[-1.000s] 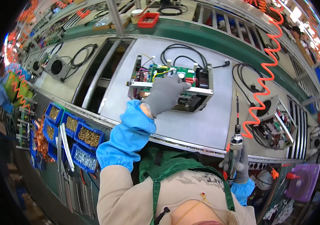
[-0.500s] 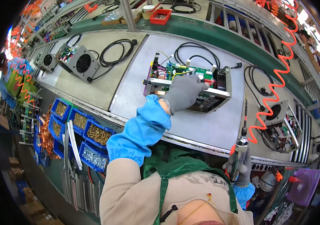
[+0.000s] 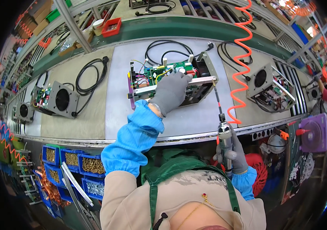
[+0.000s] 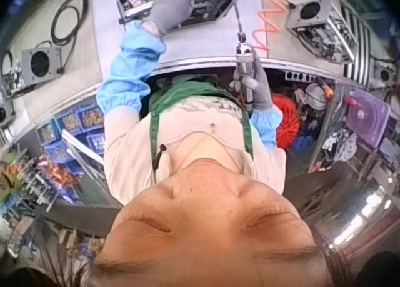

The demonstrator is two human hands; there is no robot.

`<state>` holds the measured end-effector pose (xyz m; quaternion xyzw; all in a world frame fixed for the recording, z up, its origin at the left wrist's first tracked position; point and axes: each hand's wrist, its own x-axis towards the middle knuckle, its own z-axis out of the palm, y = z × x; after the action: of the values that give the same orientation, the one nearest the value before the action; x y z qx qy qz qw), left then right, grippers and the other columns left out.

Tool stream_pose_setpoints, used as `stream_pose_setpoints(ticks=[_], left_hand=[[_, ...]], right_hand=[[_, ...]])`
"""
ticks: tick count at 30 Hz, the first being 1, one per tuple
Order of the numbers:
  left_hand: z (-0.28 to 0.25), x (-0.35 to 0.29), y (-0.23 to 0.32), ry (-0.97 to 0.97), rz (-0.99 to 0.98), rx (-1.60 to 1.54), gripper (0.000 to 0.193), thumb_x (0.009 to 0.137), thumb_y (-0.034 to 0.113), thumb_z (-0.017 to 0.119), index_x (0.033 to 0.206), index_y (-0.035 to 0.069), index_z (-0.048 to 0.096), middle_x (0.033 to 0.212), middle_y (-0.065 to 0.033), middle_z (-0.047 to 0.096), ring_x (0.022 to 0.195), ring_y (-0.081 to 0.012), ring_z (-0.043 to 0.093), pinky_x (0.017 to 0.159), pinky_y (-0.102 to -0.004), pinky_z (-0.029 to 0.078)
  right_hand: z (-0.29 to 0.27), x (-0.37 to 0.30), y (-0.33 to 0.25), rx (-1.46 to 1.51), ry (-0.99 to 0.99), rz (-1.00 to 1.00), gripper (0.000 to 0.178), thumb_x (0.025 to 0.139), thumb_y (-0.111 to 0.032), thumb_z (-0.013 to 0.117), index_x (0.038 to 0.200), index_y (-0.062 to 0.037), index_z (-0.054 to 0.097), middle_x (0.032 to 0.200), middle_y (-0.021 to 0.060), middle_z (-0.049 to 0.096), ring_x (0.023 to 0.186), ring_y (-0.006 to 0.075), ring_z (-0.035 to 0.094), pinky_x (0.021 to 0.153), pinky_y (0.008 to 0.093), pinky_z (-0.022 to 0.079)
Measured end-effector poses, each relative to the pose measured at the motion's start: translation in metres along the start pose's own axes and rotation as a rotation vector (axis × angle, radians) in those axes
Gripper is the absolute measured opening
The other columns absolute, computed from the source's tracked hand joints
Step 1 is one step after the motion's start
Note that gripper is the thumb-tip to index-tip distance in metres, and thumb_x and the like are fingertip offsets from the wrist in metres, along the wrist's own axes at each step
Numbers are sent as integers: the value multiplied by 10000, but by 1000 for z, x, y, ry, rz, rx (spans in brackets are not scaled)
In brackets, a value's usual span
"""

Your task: Assembling components of a solar inverter or power supply unit using a power screwdriver.

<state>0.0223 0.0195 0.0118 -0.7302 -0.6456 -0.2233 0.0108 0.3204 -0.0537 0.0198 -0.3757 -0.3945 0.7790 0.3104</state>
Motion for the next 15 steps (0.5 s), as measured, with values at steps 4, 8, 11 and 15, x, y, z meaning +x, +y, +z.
stream_pose_setpoints(ticks=[4,8,11,15], left_hand=[[1,-1,0,19,9,-34,329,851,82,527,1170,122,599,986,-95,602,882,-293,609,735,-401,514],[2,-3,-5,41,20,-71,299,861,78,516,1145,111,604,980,-111,601,877,-318,604,735,-416,509],[-1,-5,-6,59,37,-136,297,861,77,516,1145,107,600,979,-122,600,888,-330,599,746,-423,506],[-3,-5,-6,20,13,-121,315,860,71,514,1160,121,600,992,-115,603,908,-330,598,759,-418,510]], right_hand=[[11,1,6,-100,63,77,1021,613,-221,676,1497,-179,168,755,115,566,508,187,595,573,337,574],[14,4,11,-89,70,92,1038,607,-239,707,1496,-177,175,767,118,566,503,189,590,559,330,565],[11,9,11,-157,39,92,1082,586,-277,747,1497,-165,174,773,115,567,502,188,588,551,325,563],[6,11,10,-180,24,112,1102,579,-300,761,1500,-170,168,774,111,568,504,186,589,549,322,562]])
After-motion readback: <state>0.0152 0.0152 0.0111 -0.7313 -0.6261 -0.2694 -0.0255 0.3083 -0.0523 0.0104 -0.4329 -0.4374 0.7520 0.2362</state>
